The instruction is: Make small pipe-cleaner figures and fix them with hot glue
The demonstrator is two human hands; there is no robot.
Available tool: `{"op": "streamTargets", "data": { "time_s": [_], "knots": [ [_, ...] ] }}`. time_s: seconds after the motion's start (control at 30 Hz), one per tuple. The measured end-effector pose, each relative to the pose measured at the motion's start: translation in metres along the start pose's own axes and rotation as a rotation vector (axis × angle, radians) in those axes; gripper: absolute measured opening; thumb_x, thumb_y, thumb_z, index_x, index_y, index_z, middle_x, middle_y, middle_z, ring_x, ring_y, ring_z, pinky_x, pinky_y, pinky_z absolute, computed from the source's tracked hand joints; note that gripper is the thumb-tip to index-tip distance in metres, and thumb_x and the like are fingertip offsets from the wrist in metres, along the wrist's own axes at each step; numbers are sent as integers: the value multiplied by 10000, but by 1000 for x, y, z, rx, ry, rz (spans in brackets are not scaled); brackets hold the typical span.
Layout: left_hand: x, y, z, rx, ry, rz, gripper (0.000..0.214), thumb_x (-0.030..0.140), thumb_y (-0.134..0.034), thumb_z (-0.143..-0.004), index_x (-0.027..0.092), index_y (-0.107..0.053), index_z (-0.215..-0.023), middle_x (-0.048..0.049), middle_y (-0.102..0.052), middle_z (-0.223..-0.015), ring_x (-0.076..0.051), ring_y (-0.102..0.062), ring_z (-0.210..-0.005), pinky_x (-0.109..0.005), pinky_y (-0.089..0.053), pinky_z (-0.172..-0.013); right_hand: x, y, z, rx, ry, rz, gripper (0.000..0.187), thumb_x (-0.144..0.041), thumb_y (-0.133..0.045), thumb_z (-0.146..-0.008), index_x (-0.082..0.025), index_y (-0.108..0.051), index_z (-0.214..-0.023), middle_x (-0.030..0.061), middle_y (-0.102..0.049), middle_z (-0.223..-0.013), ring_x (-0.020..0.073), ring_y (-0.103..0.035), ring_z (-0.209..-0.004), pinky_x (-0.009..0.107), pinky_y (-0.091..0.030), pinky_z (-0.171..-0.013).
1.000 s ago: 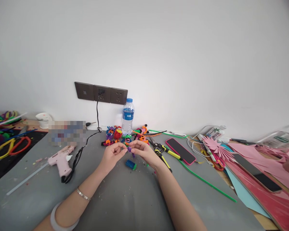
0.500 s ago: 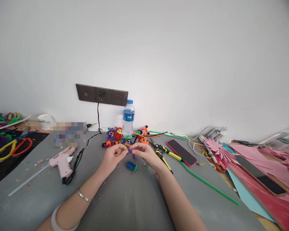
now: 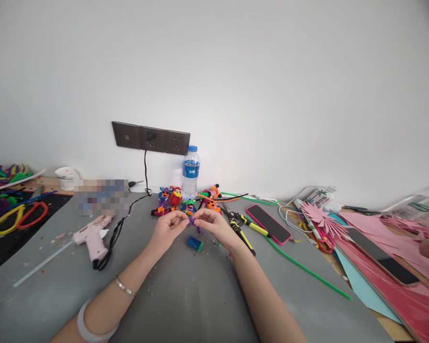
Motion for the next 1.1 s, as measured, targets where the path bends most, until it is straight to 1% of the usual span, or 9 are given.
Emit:
{"op": "streamTargets", "data": {
  "time_s": [0.3,0.5,0.77,1.1],
  "knots": [
    [-1,0,1,-5,6,-2,255,410,-620,-799,155,-616,-781,91,-229,-539,-85,-208,-491,-223,-170,-486,-5,-2,1,18,3,33,240,-366,-751,-744,-194,-671,-891,8,-632,-833,130,-546,-737,252,-403,-653],
    [-3,-1,1,-9,16,23,262,415,-627,-796,154,-619,-786,88,-235,-542,-86,-212,-497,-224,-166,-488,-3,-4,0,-9,16,11,219,-360,-747,-750,-192,-666,-865,2,-619,-809,123,-535,-718,253,-404,-657],
    [-8,-2,1,-23,49,72,272,429,-636,-798,157,-623,-798,84,-248,-552,-86,-226,-505,-220,-175,-489,-1,-6,2,-28,-9,2,196,-355,-728,-775,-203,-652,-874,-9,-585,-775,117,-509,-693,244,-387,-629],
    [-4,-4,1,-22,66,101,290,447,-639,-783,160,-596,-786,88,-260,-539,-84,-244,-492,-216,-194,-474,2,-7,0,-43,-9,-13,211,-367,-709,-793,-193,-650,-897,-7,-578,-796,113,-526,-697,242,-388,-640]
  ]
}}
Point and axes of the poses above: each hand's wrist, its own z-axis away from the middle knuckle, its own y-axis out of the back of the hand, x = y × z, the point moved 9 cm from there along -z, towards the middle knuckle
